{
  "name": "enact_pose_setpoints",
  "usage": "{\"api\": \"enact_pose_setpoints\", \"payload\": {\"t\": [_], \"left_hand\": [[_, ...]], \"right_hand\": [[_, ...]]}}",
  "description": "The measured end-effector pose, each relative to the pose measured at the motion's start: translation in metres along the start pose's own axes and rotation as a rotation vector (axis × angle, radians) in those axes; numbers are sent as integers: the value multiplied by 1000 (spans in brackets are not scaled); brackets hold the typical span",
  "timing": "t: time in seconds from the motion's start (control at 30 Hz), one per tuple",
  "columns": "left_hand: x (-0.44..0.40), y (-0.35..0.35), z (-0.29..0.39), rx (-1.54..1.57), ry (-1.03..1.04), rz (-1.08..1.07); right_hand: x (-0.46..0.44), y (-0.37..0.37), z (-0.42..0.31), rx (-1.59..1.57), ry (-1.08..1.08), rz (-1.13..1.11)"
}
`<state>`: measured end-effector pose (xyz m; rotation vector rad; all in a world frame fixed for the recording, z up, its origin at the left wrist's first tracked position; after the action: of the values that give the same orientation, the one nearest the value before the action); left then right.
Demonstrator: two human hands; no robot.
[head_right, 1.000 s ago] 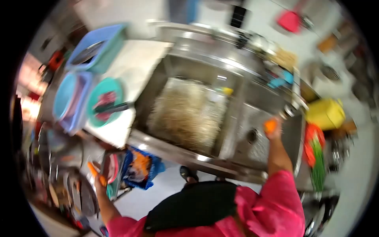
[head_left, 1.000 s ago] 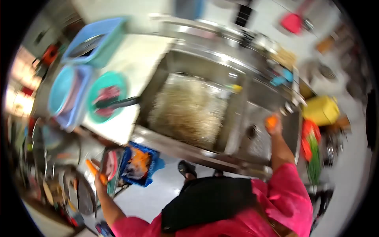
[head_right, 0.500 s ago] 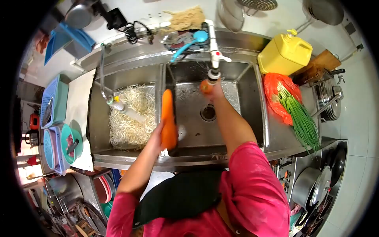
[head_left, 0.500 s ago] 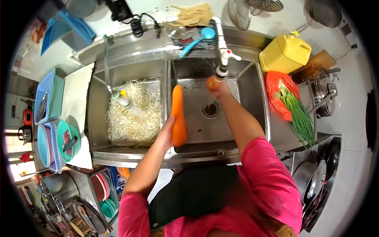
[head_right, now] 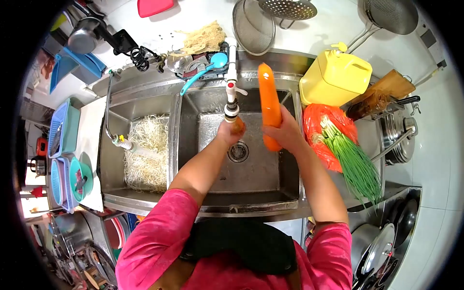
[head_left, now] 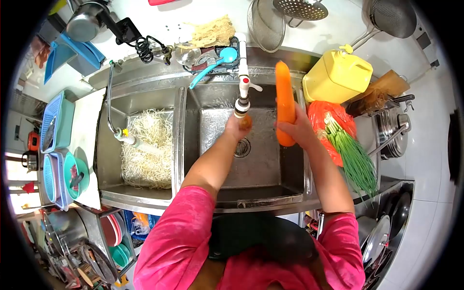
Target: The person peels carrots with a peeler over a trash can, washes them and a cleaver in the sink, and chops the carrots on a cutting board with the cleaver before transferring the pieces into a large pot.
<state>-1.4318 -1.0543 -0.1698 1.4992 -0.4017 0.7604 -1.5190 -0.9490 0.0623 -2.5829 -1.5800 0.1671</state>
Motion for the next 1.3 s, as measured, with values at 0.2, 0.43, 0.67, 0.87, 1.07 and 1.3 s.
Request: {"api": "enact_pose_setpoints", "payload": {"t": [0.2,0.43,0.67,0.87,1.07,1.3], "left_hand": [[42,-101,-60,-713,-318,306],[103,-172,-73,-956,-269,541],[191,-114,-33,-815,-129,253],[315,-128,29,-569,209,-1],[494,-206,86,-274,575,-101],[730,-405,150,-89,1073,183]], "right_hand": [[-40,47,-40,141,-207,-77],[-31,98,-23,-81,-49,-134],[21,96,6,-457,119,-350],[48,157,36,60,37,-159],[120,472,-80,-109,-73,-686],[289,793,-153,-290,-106,-1281]]}}
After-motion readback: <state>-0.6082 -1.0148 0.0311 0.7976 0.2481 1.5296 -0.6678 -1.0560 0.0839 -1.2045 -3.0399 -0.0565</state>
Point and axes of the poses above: each hand's wrist, its own x-axis away from the middle knuckle, its own y-axis out of the palm, z = x × y, the point moved 10 cm from there along -x, towards the middle knuckle, and after that the axes turned 9 degrees about -y, right-handed, at the moved point
